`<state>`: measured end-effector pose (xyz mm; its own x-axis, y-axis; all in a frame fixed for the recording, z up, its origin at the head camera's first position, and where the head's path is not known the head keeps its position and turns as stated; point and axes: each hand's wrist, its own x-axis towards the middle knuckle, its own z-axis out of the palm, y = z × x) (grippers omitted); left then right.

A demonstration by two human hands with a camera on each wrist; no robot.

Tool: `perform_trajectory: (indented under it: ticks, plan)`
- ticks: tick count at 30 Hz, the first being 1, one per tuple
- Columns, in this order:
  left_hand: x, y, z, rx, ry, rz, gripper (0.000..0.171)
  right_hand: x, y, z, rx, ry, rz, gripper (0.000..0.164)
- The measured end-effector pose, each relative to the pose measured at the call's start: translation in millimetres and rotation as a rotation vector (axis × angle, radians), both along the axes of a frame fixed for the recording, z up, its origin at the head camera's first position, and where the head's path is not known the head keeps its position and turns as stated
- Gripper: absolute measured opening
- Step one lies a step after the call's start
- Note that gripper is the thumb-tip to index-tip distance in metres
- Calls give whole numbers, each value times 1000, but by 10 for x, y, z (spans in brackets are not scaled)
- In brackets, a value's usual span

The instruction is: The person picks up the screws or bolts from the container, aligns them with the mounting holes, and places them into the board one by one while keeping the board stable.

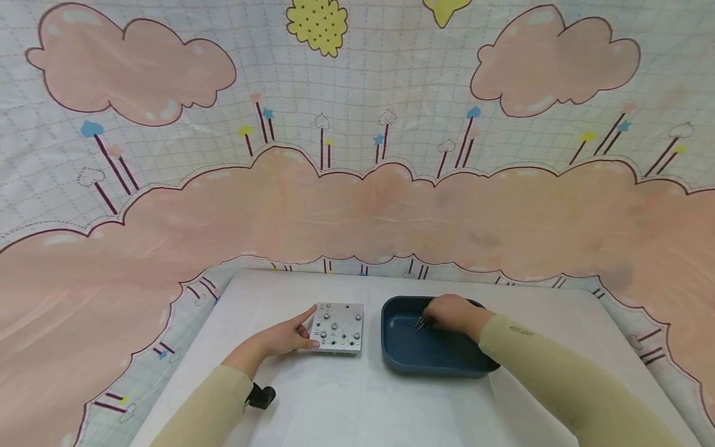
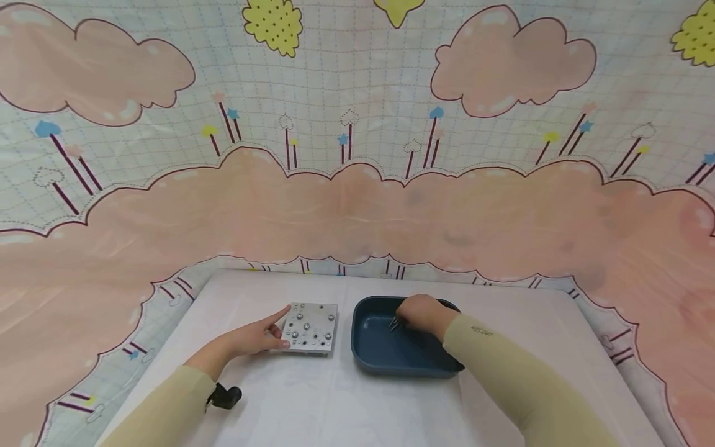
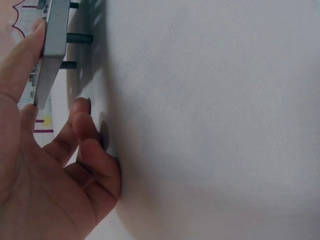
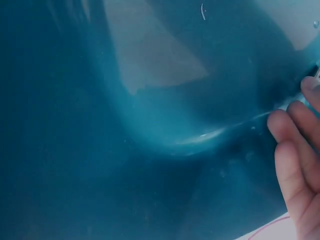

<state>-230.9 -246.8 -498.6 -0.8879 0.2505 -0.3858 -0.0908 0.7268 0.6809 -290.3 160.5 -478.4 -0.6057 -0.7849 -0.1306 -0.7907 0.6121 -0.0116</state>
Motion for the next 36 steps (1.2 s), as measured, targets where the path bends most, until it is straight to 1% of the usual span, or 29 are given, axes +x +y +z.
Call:
perform_trajectory:
  ticks: [5,10,13,18,20,22,24,28,32,36]
  plan:
    - [-13,1,-21,5,1,-12,99,-4,0,-28,-3,-28,-44,8]
    - [-4,0,11,12,3,-14,100,-16,-22,-33,5,-111,-127,16]
    - [9,-2,27,16,1,-13,100,-11,-25,-19,0,-146,-159,16]
    - [16,-8,24,11,-5,-10,100,7,-7,56,-34,-151,-142,7]
    - [14,-6,22,9,-7,-7,100,9,2,78,-40,-149,-121,7]
    - [10,-6,19,6,-9,-4,99,9,7,84,-38,-154,-88,11]
    - [7,-6,19,6,-7,-3,100,8,7,72,-39,-157,-58,13]
    - [1,-10,6,11,-12,-1,99,3,-2,-6,-22,-133,-16,15]
    - [5,-22,-6,19,-15,-2,99,2,-26,-82,-7,-125,-41,15]
    - [2,-27,-3,23,-7,-6,99,-2,-42,-86,-12,-132,-79,13]
